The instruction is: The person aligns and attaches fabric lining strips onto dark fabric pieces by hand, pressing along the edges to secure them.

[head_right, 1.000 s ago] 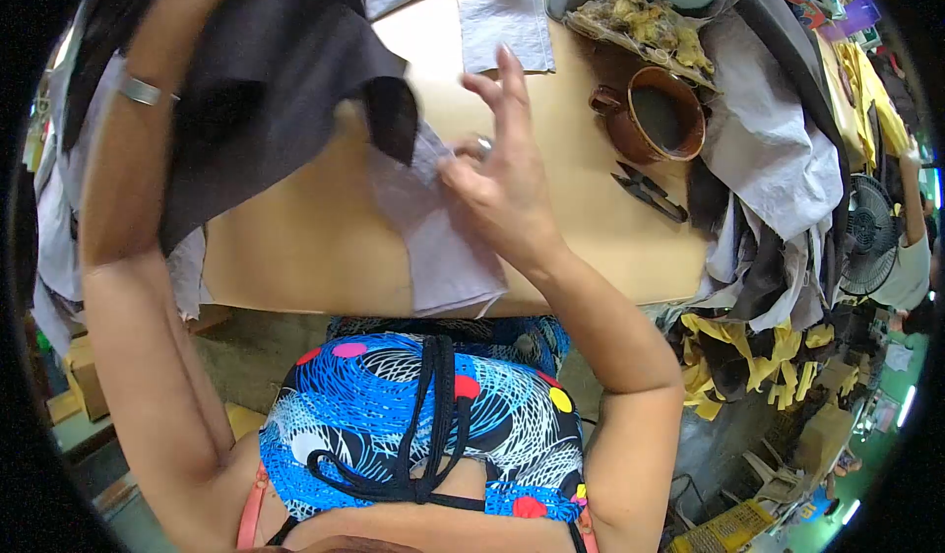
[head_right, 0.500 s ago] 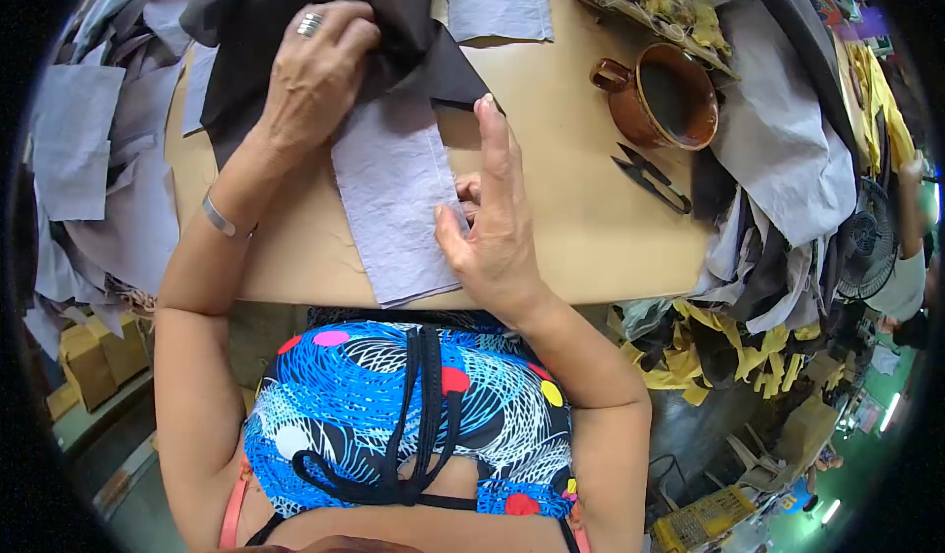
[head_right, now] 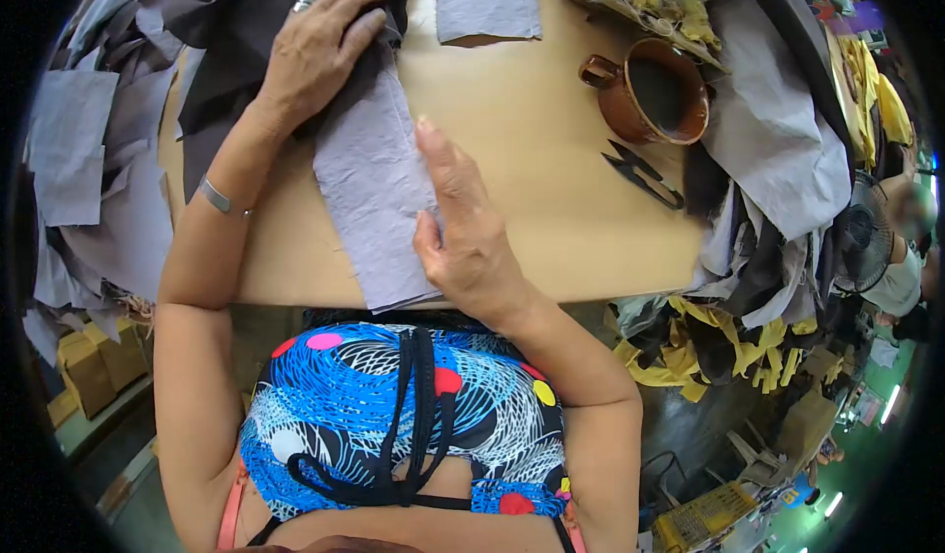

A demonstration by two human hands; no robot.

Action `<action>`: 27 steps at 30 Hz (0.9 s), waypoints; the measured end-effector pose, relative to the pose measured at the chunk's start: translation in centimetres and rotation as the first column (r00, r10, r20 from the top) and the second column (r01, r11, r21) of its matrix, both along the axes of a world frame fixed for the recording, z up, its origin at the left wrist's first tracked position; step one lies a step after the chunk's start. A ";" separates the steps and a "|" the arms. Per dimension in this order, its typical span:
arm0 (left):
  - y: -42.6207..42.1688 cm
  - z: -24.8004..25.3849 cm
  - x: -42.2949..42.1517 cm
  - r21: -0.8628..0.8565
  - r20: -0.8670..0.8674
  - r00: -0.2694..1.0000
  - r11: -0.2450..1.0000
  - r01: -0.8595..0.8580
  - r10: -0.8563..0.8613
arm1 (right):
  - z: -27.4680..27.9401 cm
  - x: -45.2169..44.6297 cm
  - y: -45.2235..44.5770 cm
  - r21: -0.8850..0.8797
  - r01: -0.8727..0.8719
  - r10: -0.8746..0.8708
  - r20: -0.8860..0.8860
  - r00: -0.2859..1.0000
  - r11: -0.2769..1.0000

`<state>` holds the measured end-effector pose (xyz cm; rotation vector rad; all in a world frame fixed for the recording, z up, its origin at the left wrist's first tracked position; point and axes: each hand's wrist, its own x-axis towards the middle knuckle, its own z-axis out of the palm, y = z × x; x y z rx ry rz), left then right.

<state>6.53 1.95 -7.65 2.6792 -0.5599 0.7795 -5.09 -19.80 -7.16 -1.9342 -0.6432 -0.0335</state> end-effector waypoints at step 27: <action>0.2 -1.0 -0.2 -0.081 -0.071 0.997 0.996 0.032 -0.038 | 7.6 8.1 -13.3 -0.804 0.507 -0.201 0.466 0.862 0.311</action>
